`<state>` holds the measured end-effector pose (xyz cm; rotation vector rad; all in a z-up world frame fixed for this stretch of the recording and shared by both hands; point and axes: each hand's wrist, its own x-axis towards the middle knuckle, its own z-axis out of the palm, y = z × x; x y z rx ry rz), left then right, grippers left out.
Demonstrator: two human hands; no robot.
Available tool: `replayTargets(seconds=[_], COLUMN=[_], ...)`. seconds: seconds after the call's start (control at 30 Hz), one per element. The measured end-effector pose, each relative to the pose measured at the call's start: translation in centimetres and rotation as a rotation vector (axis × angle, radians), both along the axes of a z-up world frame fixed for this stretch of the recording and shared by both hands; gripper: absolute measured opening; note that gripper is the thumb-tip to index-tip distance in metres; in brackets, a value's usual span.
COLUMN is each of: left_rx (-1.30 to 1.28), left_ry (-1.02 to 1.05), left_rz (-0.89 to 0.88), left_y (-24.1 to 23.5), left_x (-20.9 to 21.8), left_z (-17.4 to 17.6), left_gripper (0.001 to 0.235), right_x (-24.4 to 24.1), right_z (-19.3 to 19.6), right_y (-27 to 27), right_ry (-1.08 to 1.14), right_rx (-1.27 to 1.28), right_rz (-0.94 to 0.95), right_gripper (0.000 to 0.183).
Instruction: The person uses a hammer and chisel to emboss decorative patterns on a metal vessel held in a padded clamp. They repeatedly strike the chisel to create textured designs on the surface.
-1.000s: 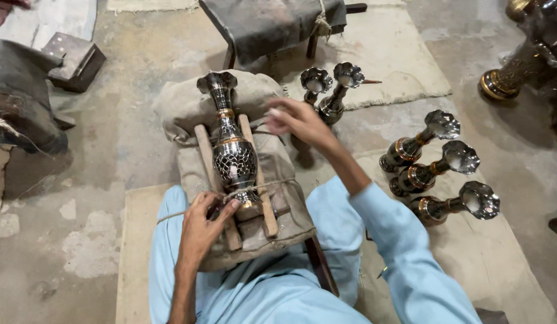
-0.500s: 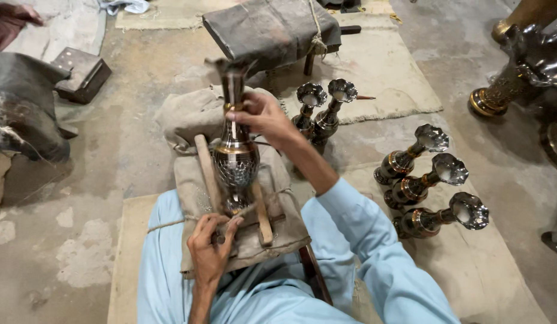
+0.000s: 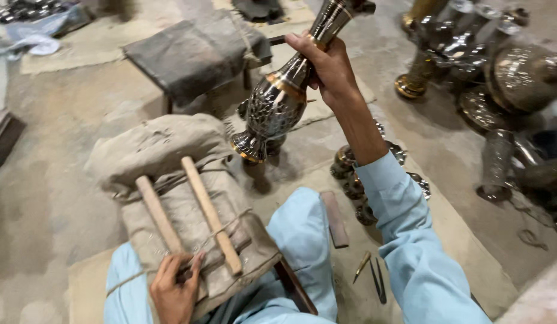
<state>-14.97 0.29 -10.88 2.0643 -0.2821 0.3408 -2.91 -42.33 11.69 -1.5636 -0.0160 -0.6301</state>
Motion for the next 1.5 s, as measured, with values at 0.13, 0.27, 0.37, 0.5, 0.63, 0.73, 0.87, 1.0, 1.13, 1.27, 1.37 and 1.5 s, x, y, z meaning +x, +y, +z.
replayTargets(seconds=[0.13, 0.27, 0.37, 0.5, 0.63, 0.73, 0.87, 1.0, 1.13, 1.27, 1.37, 1.5], left_rx=[0.012, 0.03, 0.013, -0.003, -0.088, -0.054, -0.04, -0.004, 0.021, 0.002, -0.005, 0.025], left_ry=[-0.026, 0.046, 0.023, -0.025, 0.045, -0.025, -0.125, -0.091, -0.071, -0.062, -0.133, -0.198], left_rz=[0.03, 0.013, 0.045, 0.027, 0.027, 0.028, 0.027, -0.015, 0.011, 0.053, 0.019, -0.014], left_y=[0.6, 2.1, 2.6, 3.1, 3.2, 2.9, 1.9, 1.5, 1.0, 0.5, 0.7, 1.0], left_x=[1.4, 2.3, 2.9, 3.8, 4.2, 4.4, 4.6, 4.6, 4.1, 4.2, 4.0, 4.6], left_z=[-3.3, -7.8, -11.0, -13.8, -14.5, -13.7, -11.7, -9.9, -8.5, -7.6, -7.6, -8.6], left_gripper=[0.018, 0.022, 0.026, 0.028, 0.03, 0.03, 0.031, 0.028, 0.028, 0.033, 0.029, 0.033], right_x=[-2.0, -3.9, -3.7, -3.1, -1.5, -1.1, -0.4, 0.9, 2.7, 3.8, 4.3, 3.7], right_z=[-1.0, -3.5, -4.9, -6.6, -8.6, -11.5, -16.6, -22.1, -25.4, -27.3, -28.6, -28.3], right_y=[-5.1, -7.4, -7.1, -7.4, -9.2, -10.4, -10.5, -10.1, -11.3, -12.2, -11.8, -11.2], right_ry=[-0.07, -0.152, -0.155, -0.236, -0.346, -0.197, 0.249, 0.382, 0.243, 0.243, 0.325, 0.411], right_rx=[0.43, 0.688, 0.793, 0.769, 0.771, 0.543, 0.069, -0.14, 0.391, 0.124, 0.139, 0.062], right_rz=[0.128, 0.203, 0.11, 0.117, 0.199, 0.075, -0.118, -0.217, -0.145, -0.246, -0.285, -0.312], right_gripper=[0.028, 0.037, 0.039, 0.031, 0.023, 0.027, 0.051, 0.066, 0.059, 0.054, 0.048, 0.039])
